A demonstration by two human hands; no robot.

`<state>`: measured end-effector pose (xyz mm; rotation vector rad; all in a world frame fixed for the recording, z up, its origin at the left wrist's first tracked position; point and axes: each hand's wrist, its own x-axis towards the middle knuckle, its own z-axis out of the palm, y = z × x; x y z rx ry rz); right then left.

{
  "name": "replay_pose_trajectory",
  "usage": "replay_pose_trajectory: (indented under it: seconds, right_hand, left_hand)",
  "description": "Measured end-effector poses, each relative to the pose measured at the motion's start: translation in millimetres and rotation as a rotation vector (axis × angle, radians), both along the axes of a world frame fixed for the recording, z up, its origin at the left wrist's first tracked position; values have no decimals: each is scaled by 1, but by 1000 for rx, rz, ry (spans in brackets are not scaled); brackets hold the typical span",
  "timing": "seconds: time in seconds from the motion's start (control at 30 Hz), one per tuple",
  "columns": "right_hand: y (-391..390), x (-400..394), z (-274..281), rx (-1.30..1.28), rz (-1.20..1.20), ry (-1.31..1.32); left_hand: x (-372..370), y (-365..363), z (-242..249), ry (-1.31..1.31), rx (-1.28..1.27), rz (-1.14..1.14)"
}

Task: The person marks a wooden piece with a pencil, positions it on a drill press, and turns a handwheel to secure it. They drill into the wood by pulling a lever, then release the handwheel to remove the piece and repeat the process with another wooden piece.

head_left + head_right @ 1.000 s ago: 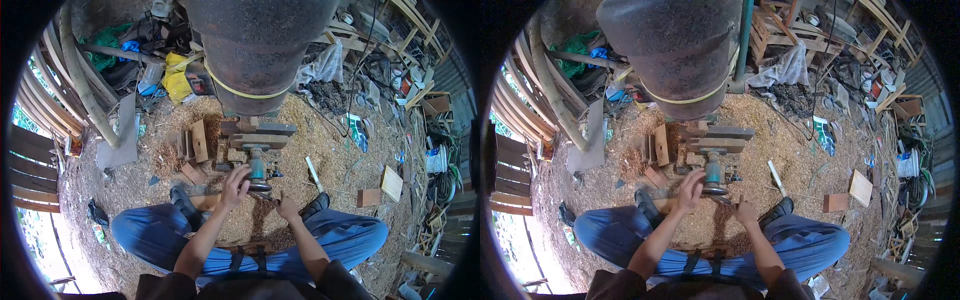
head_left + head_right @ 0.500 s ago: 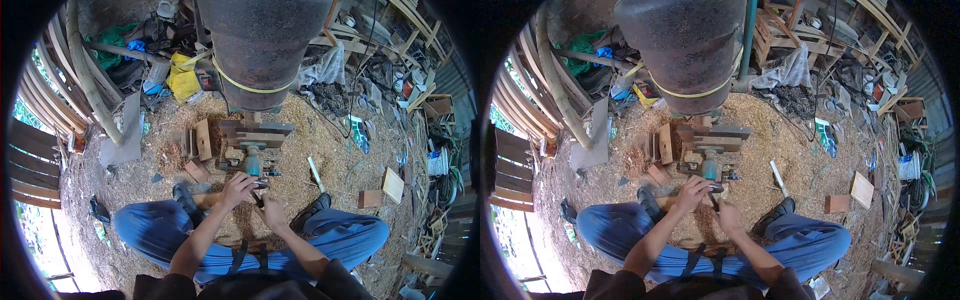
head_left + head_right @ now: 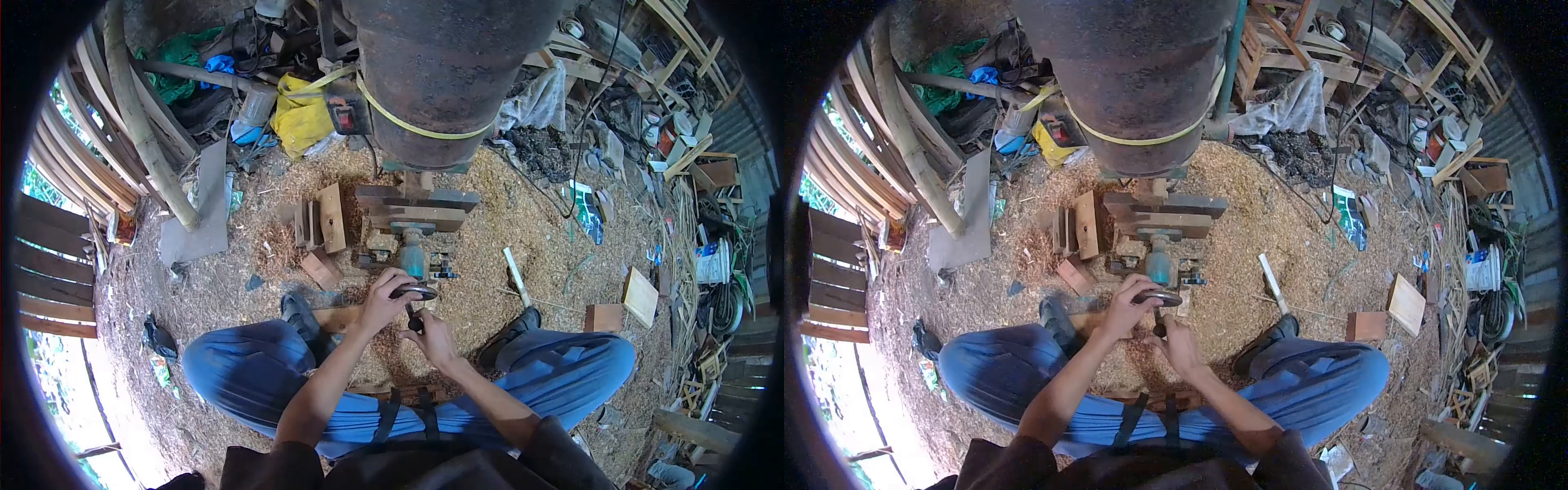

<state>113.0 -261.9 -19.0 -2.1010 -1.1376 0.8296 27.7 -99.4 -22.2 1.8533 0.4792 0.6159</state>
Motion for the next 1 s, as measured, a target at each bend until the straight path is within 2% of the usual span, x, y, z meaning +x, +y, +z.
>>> replay_pose_trajectory:
  seconds: [0.03, 0.1, 0.13, 0.17, 0.23, 0.37, 0.4, 0.5, 0.53, 0.63, 0.87, 1.0]
  right_hand:
    - [-4, 6, -3, -1, 4, 0]
    - [-11, 25, -7, 238, 246, 102]
    - [-14, 31, -4, 260, 324, 52]
    - [-14, 33, -9, 263, 330, 52]
    - [-12, 31, -18, 235, 378, -63]
    - [-18, 26, -23, 193, 386, -187]
    - [-15, 25, -27, 212, 382, -198]
    - [-15, 25, -35, 232, 367, -212]
    - [-17, 21, -35, 236, 342, -202]
    - [-17, 20, -33, 242, 325, -218]
    - [-13, 31, -7, 169, 392, -19]
    - [-26, 32, -18, 223, 277, 48]
  left_hand:
    - [-1, -1, 5, 0, -1, 4]
    - [-5, -2, 16, -17, 196, 15]
    - [-10, -1, 20, 1, 235, -7]
    - [-14, 0, 19, 1, 238, -1]
    - [-21, -1, 16, 54, 72, 14]
    - [-19, -1, 18, -11, 14, -49]
    - [-19, -1, 15, 28, 100, -10]
    - [-13, -1, 5, -27, 49, 4]
    - [-14, -1, 9, 5, 142, 23]
    - [-12, 1, 9, -32, 208, 24]
    - [-17, -1, 14, 42, 155, 14]
    - [-16, 2, 15, 87, 198, 7]
